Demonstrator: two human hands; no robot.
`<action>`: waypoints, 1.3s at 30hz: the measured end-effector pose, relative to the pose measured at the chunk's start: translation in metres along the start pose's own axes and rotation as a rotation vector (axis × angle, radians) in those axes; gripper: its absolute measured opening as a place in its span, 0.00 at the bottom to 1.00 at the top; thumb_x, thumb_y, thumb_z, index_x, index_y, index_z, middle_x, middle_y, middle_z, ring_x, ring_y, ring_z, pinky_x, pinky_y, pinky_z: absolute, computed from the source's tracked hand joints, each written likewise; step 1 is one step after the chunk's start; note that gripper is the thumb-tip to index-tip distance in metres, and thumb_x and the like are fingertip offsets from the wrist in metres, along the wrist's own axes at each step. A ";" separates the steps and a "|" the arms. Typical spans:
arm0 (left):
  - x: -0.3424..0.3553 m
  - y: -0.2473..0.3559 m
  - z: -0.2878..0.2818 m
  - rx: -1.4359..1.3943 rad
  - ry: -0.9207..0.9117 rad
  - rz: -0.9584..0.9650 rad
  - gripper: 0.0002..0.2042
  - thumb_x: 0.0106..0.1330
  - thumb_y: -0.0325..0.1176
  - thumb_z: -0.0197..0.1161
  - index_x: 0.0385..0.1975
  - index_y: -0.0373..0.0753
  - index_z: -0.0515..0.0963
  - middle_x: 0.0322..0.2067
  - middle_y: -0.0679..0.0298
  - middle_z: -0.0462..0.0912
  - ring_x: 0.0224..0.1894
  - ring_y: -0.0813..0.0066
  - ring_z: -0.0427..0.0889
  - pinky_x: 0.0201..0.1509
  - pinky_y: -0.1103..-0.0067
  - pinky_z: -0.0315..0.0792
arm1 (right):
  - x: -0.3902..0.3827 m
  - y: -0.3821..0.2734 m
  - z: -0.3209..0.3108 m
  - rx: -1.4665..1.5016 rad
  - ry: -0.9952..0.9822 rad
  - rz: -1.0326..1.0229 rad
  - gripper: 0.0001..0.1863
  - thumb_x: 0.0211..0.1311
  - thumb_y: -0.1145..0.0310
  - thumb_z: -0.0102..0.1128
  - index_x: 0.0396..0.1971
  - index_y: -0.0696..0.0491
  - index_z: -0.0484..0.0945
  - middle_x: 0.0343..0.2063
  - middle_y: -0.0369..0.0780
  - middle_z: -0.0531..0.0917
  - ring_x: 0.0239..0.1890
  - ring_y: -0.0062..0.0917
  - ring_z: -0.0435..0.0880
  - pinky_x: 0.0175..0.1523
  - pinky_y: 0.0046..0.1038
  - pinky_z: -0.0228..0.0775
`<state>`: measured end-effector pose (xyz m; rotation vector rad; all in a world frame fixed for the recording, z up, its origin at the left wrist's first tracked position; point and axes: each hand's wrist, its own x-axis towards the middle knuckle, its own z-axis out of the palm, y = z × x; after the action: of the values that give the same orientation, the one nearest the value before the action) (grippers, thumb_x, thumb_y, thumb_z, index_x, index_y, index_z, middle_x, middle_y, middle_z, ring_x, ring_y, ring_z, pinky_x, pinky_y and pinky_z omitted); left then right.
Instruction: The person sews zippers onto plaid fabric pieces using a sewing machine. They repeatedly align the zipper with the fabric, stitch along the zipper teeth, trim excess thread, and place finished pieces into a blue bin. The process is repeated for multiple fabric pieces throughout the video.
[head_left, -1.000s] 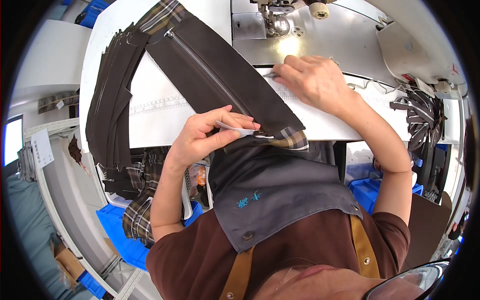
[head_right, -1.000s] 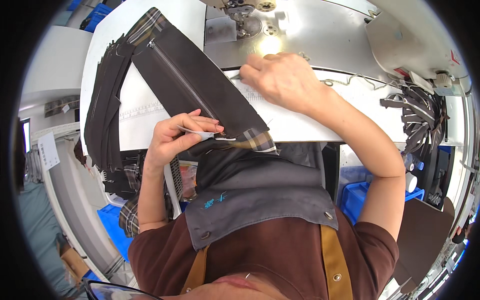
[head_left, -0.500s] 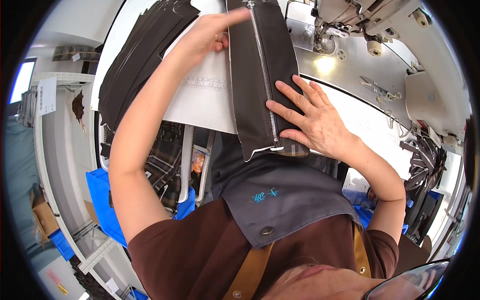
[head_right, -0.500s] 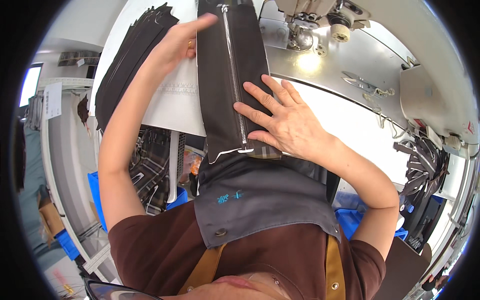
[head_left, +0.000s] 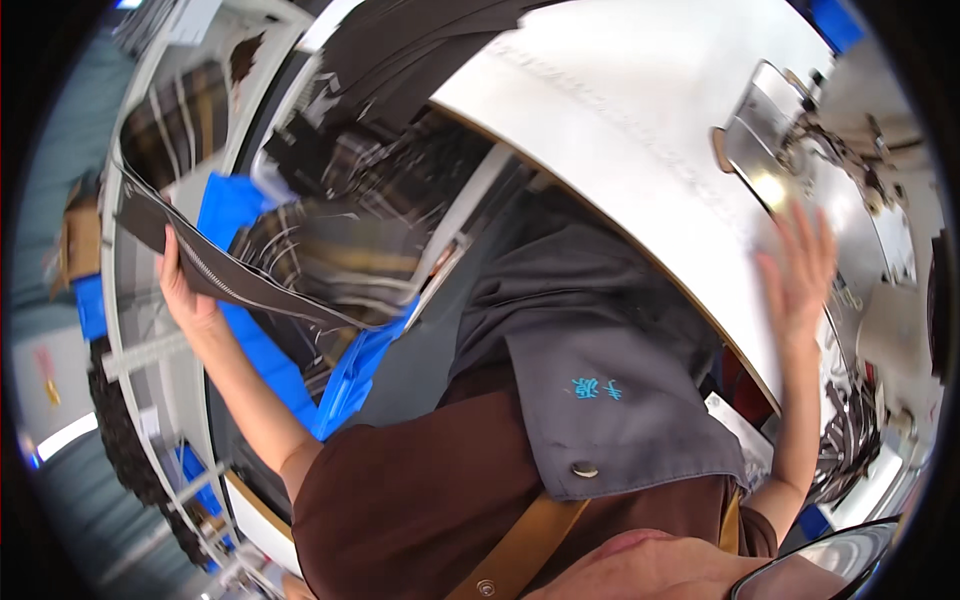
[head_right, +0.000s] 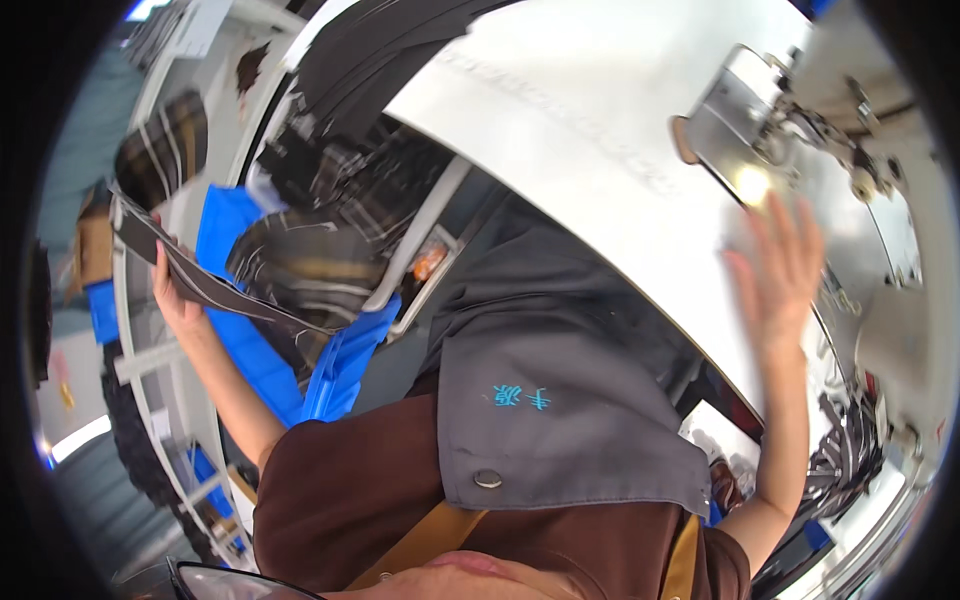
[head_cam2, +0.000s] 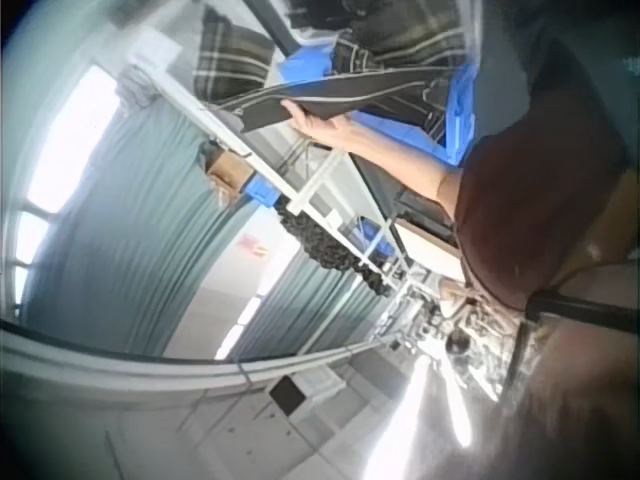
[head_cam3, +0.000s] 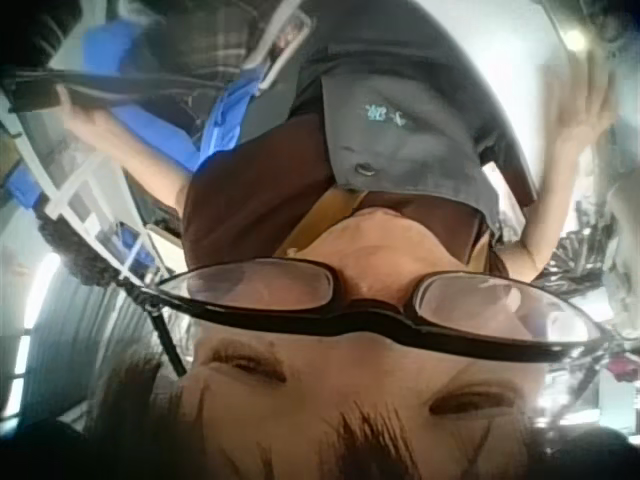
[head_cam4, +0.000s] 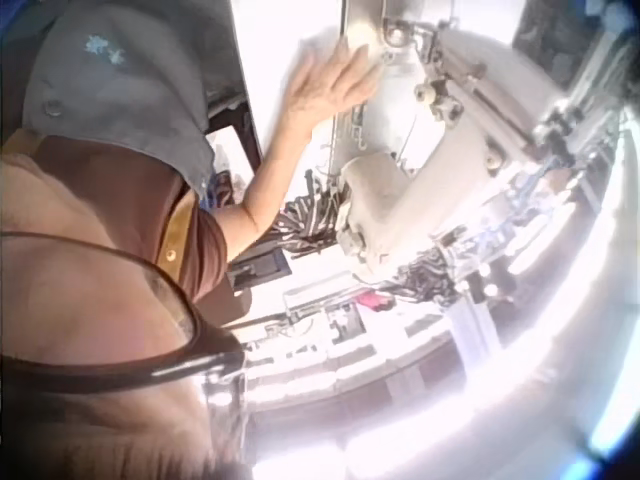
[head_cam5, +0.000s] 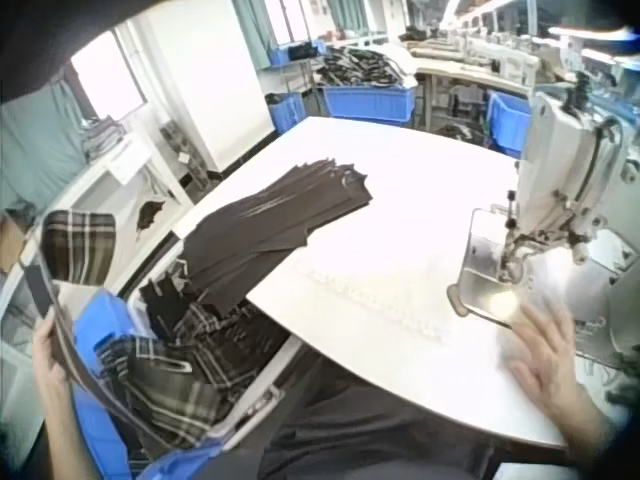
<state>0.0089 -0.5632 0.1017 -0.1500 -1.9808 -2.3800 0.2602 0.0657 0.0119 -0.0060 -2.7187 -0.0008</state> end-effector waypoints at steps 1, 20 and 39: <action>-0.016 0.003 -0.048 0.130 0.206 -0.040 0.20 0.65 0.34 0.60 0.55 0.34 0.71 0.41 0.60 0.81 0.42 0.71 0.80 0.39 0.80 0.75 | -0.007 0.014 -0.005 -0.040 0.010 0.027 0.26 0.52 0.69 0.65 0.53 0.53 0.74 0.59 0.42 0.71 0.64 0.43 0.63 0.66 0.42 0.54; 0.042 -0.239 0.130 1.705 -1.021 0.084 0.08 0.50 0.32 0.61 0.26 0.33 0.79 0.30 0.48 0.81 0.38 0.50 0.81 0.43 0.63 0.75 | -0.069 0.123 -0.008 -0.124 0.045 0.408 0.16 0.68 0.62 0.50 0.47 0.56 0.78 0.50 0.43 0.79 0.57 0.36 0.73 0.61 0.32 0.62; -0.022 -0.033 0.258 0.771 -0.396 0.686 0.08 0.56 0.18 0.59 0.35 0.33 0.77 0.26 0.70 0.78 0.29 0.85 0.75 0.36 0.86 0.70 | 0.001 -0.031 -0.016 0.642 0.077 0.433 0.25 0.56 0.71 0.63 0.55 0.56 0.73 0.56 0.43 0.75 0.61 0.30 0.70 0.64 0.31 0.58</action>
<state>0.0404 -0.3045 0.1132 -1.0998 -2.3157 -1.1497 0.2657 0.0345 0.0272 -0.3925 -2.4638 0.9619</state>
